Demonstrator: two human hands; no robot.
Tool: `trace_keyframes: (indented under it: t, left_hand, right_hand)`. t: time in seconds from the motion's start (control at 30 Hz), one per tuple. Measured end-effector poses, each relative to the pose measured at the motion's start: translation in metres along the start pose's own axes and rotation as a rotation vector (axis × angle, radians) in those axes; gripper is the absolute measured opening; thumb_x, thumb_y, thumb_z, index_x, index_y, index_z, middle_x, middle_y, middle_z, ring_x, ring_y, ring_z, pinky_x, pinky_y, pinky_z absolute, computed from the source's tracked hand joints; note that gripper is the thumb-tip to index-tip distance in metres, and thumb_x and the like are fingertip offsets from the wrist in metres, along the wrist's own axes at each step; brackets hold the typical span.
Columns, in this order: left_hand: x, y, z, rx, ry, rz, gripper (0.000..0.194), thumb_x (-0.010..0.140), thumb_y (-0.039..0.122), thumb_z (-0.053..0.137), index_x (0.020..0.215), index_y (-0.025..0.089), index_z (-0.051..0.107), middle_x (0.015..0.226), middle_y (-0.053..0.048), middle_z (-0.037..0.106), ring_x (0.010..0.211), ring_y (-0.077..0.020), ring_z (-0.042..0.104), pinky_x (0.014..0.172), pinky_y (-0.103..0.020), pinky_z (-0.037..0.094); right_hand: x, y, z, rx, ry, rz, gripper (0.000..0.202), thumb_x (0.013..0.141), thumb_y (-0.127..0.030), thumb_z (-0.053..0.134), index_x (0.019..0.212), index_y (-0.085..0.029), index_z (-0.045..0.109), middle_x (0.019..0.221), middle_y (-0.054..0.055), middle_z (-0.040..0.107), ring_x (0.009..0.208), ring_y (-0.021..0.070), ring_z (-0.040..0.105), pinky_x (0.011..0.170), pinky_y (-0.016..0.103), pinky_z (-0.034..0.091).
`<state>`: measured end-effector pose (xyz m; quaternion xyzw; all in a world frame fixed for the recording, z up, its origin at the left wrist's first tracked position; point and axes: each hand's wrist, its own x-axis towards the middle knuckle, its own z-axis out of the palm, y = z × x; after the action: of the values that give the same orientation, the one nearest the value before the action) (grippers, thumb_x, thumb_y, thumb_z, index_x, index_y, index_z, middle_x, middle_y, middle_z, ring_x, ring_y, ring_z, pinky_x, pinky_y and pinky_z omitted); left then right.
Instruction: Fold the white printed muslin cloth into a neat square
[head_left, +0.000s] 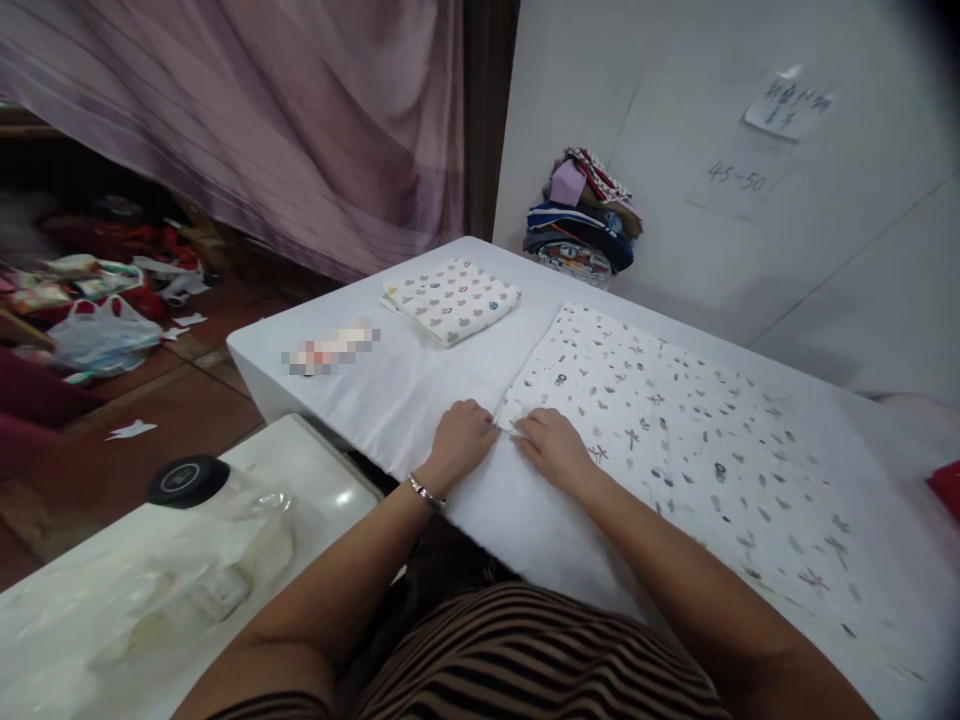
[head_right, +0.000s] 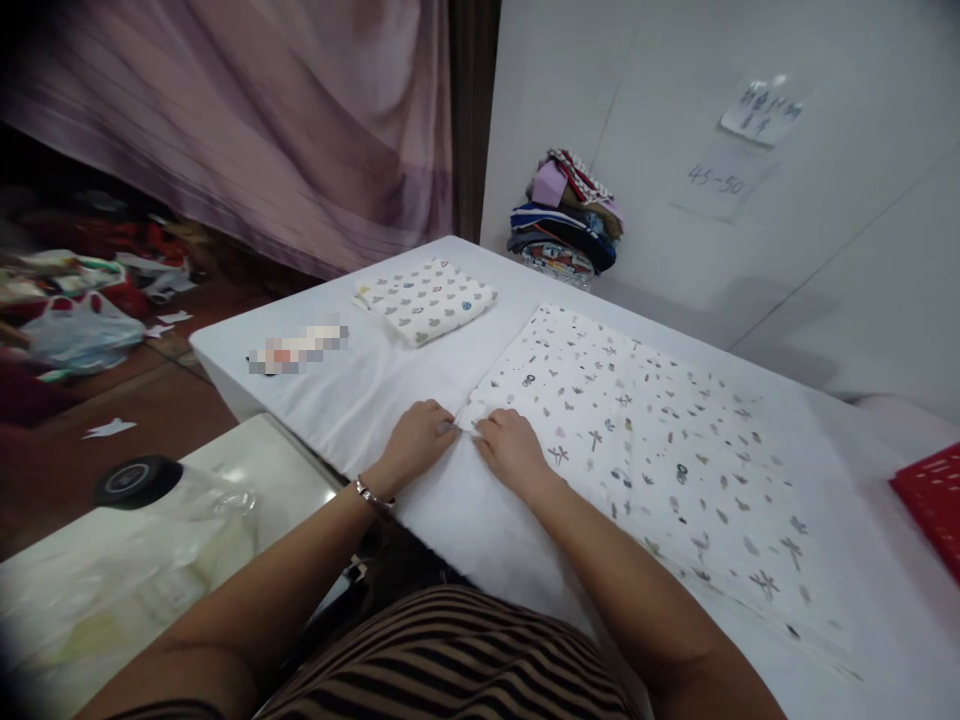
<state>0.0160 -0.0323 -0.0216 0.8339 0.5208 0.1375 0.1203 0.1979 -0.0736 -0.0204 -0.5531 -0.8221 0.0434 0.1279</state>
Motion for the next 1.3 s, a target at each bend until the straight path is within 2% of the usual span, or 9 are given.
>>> trace_keyframes:
  t: [0.13,0.3,0.53,0.77,0.9,1.03,1.17,1.3]
  left_hand:
    - [0.001,0.000,0.003,-0.046,0.010,-0.007,0.018,0.083,0.032,0.054,0.087,0.019,0.066,0.094,-0.005,0.061,0.094,-0.0198,0.053,0.082,-0.031,0.042]
    - [0.002,-0.003,0.006,-0.123,0.044,-0.006,0.017,0.083,0.030,0.054,0.086,0.019,0.066,0.092,-0.004,0.061,0.090,-0.0189,0.053,0.081,-0.032,0.041]
    - [0.002,-0.007,0.008,-0.185,0.059,0.013,0.016,0.084,0.030,0.054,0.080,0.019,0.065,0.087,-0.002,0.061,0.084,-0.0165,0.053,0.079,-0.030,0.041]
    - [0.003,-0.005,0.007,-0.271,0.063,-0.009,0.020,0.086,0.025,0.050,0.080,0.020,0.068,0.086,-0.002,0.063,0.083,-0.0156,0.054,0.078,-0.029,0.041]
    - [0.006,-0.005,0.009,-0.337,0.060,-0.021,0.020,0.084,0.024,0.051,0.078,0.020,0.069,0.083,-0.002,0.063,0.083,-0.0157,0.055,0.079,-0.029,0.041]
    - [0.006,-0.009,0.009,-0.419,0.048,0.021,0.020,0.084,0.021,0.050,0.079,0.020,0.069,0.084,-0.002,0.063,0.084,-0.0157,0.055,0.079,-0.029,0.042]
    - [0.003,-0.011,0.007,-0.330,0.076,-0.009,0.018,0.083,0.024,0.052,0.078,0.019,0.068,0.083,-0.004,0.062,0.084,-0.0176,0.054,0.078,-0.030,0.041]
    - [0.002,-0.005,0.006,-0.152,0.076,-0.035,0.025,0.083,0.036,0.054,0.072,0.018,0.067,0.080,-0.006,0.061,0.082,-0.0205,0.053,0.074,-0.033,0.040]
  right_hand:
    - [0.008,-0.001,0.007,0.022,0.005,0.030,0.023,0.090,-0.033,0.050,0.102,-0.018,0.062,0.094,0.009,0.057,0.090,0.0215,0.049,0.080,0.033,0.040]
    - [0.012,-0.003,0.011,0.081,0.024,0.069,0.019,0.091,-0.029,0.048,0.100,-0.019,0.062,0.095,0.007,0.057,0.093,0.0207,0.049,0.080,0.031,0.040]
    - [0.018,-0.001,0.013,0.292,0.081,0.147,0.022,0.093,-0.029,0.043,0.085,-0.021,0.062,0.083,0.003,0.058,0.083,0.0168,0.053,0.072,0.027,0.041]
    - [0.019,-0.013,0.010,0.097,0.011,0.138,0.017,0.090,-0.024,0.045,0.097,-0.021,0.061,0.094,0.005,0.059,0.092,0.0184,0.052,0.072,0.027,0.039]
    - [0.021,-0.020,0.010,-0.003,0.012,0.114,0.014,0.088,-0.030,0.050,0.086,-0.019,0.060,0.090,0.005,0.058,0.088,0.0182,0.050,0.071,0.027,0.037]
    - [0.024,-0.016,0.012,0.092,0.032,0.169,0.018,0.089,-0.029,0.048,0.078,-0.019,0.058,0.083,0.003,0.056,0.084,0.0159,0.051,0.066,0.025,0.035]
    - [0.024,-0.005,0.015,0.285,0.103,0.216,0.015,0.086,-0.024,0.049,0.075,-0.020,0.057,0.075,0.000,0.054,0.073,0.0132,0.051,0.064,0.024,0.035]
    - [0.022,-0.002,0.014,0.361,0.164,0.206,0.012,0.085,-0.024,0.050,0.077,-0.020,0.058,0.074,-0.001,0.053,0.070,0.0130,0.050,0.064,0.024,0.036]
